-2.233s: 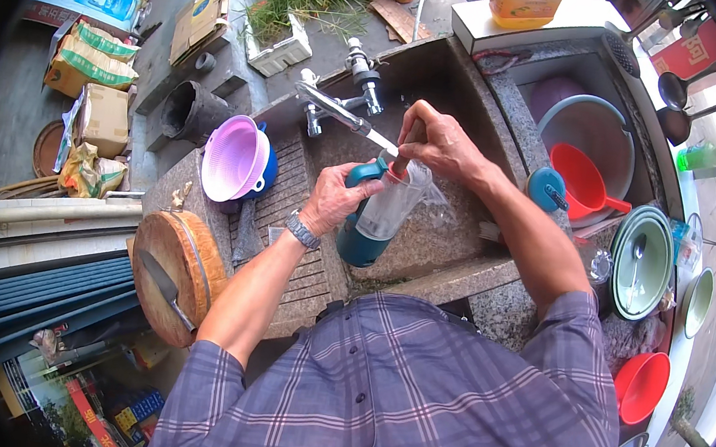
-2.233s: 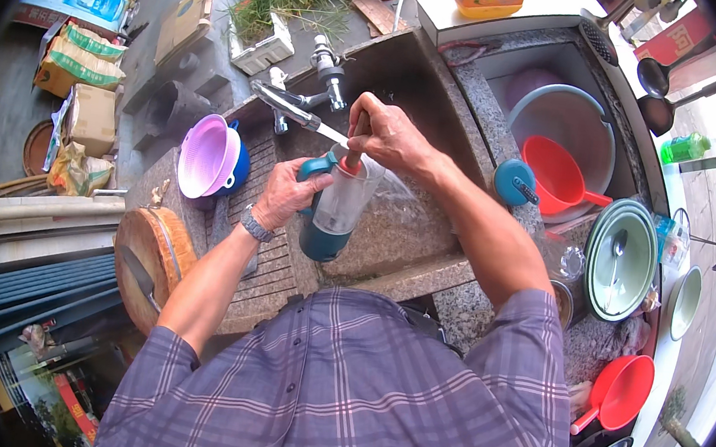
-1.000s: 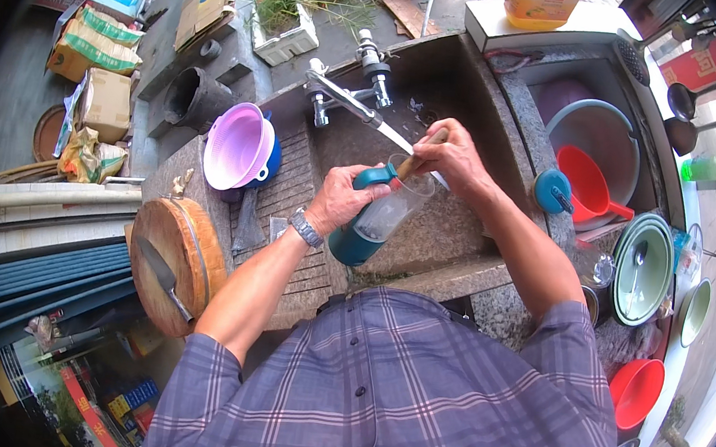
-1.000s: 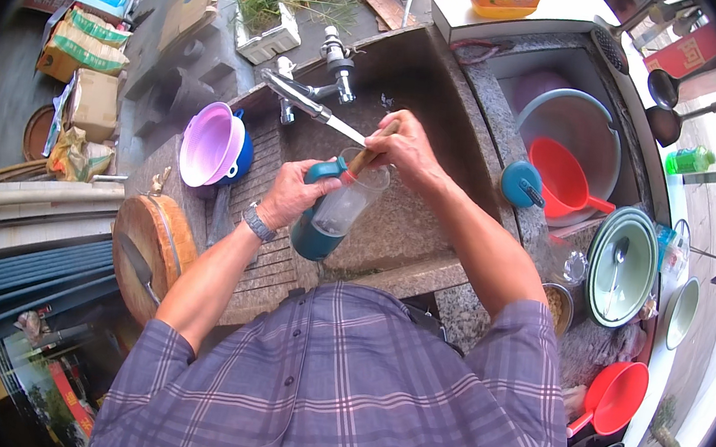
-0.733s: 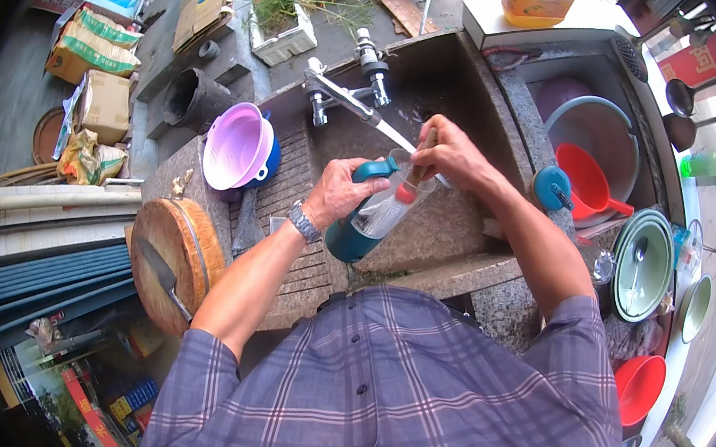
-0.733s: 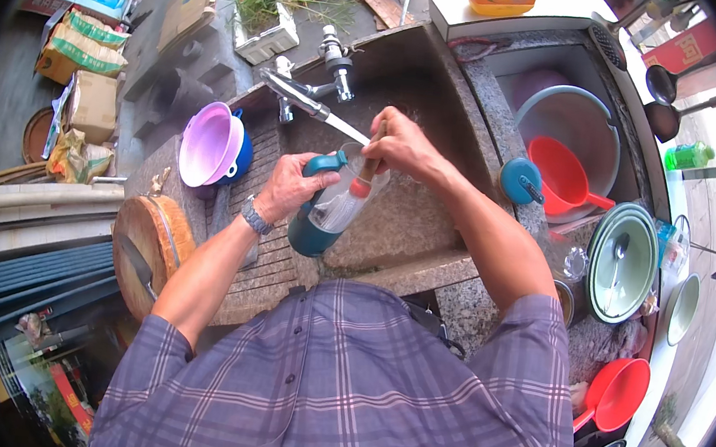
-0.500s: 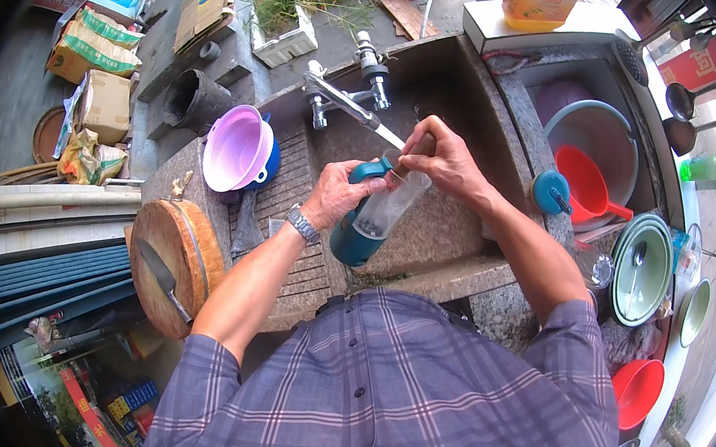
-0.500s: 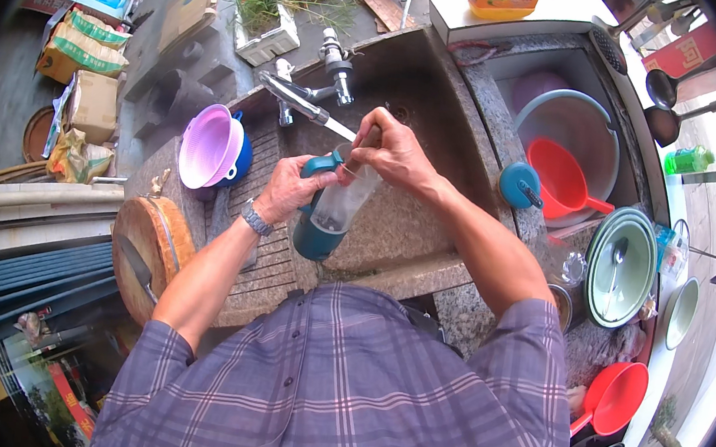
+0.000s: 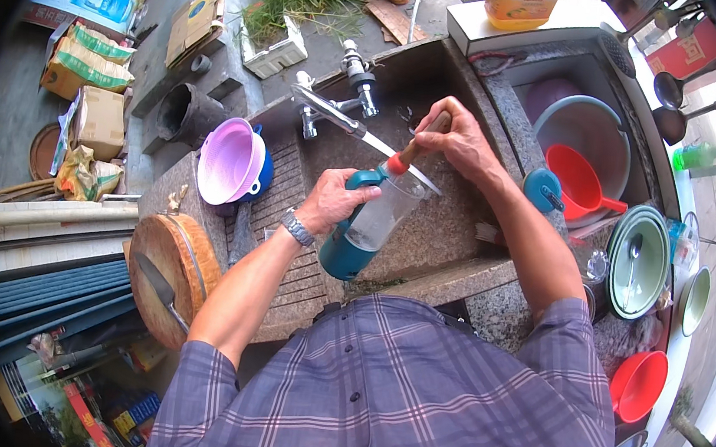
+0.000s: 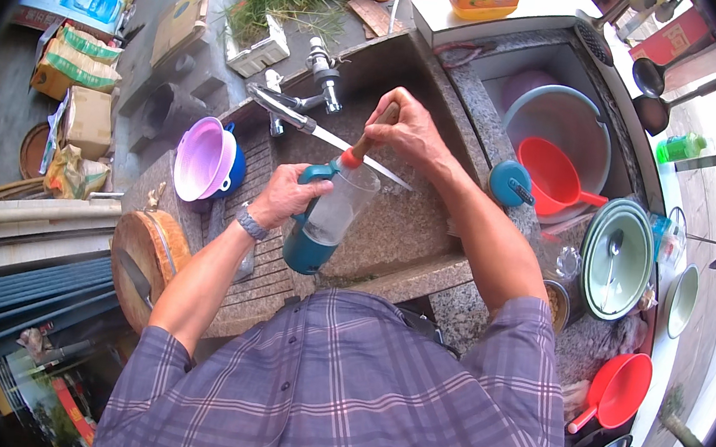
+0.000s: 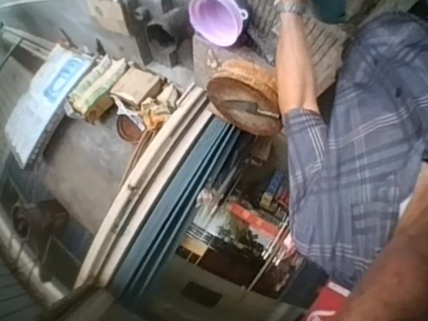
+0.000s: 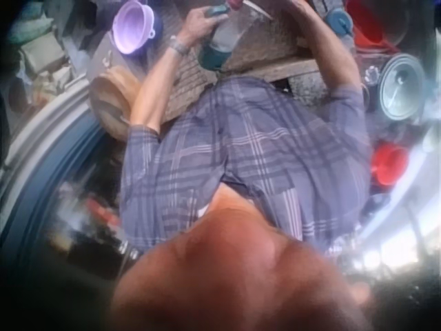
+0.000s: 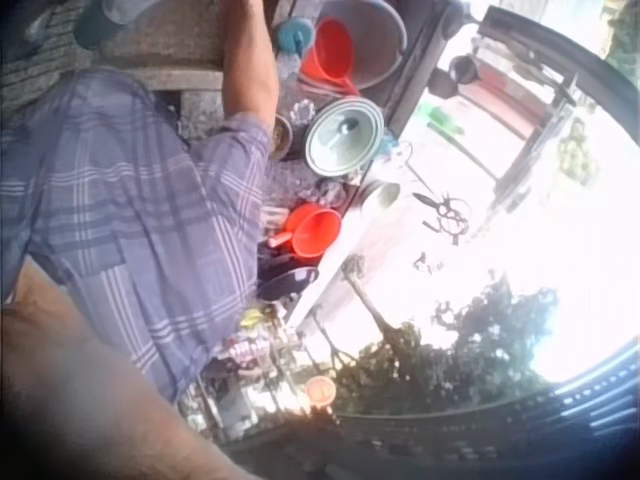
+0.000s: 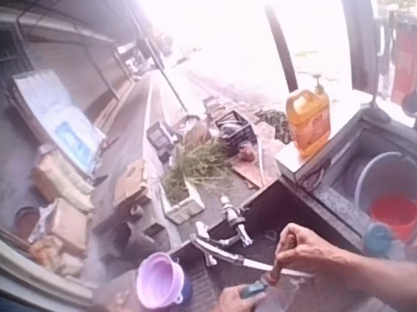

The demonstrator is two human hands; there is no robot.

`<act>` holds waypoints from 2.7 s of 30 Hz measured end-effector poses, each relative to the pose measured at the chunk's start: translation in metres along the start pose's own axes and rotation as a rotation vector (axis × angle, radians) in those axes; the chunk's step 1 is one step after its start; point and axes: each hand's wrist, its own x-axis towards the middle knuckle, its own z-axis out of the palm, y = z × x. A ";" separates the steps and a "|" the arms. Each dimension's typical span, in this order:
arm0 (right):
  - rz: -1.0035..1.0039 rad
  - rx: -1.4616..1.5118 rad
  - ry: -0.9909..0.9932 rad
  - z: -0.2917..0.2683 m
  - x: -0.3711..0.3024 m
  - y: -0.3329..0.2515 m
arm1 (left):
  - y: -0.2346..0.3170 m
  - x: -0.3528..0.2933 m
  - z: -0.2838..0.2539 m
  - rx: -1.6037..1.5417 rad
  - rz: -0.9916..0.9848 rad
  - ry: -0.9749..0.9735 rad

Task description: The person washes a blender jar and its lid under running water at an outdoor sink, using a brush and a cloth. They rinse the jar and lid, scrub the interior, and wipe the exterior before placing the items on the counter.

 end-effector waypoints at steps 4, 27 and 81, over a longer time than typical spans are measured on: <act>-0.018 -0.234 0.073 -0.020 -0.007 0.006 | 0.000 -0.003 -0.009 0.099 0.005 0.002; 0.347 0.177 -0.087 -0.014 0.013 0.010 | 0.029 0.000 -0.007 0.083 0.018 -0.054; 0.066 -0.112 -0.160 0.021 -0.006 0.010 | 0.017 -0.004 -0.004 -0.134 0.003 -0.036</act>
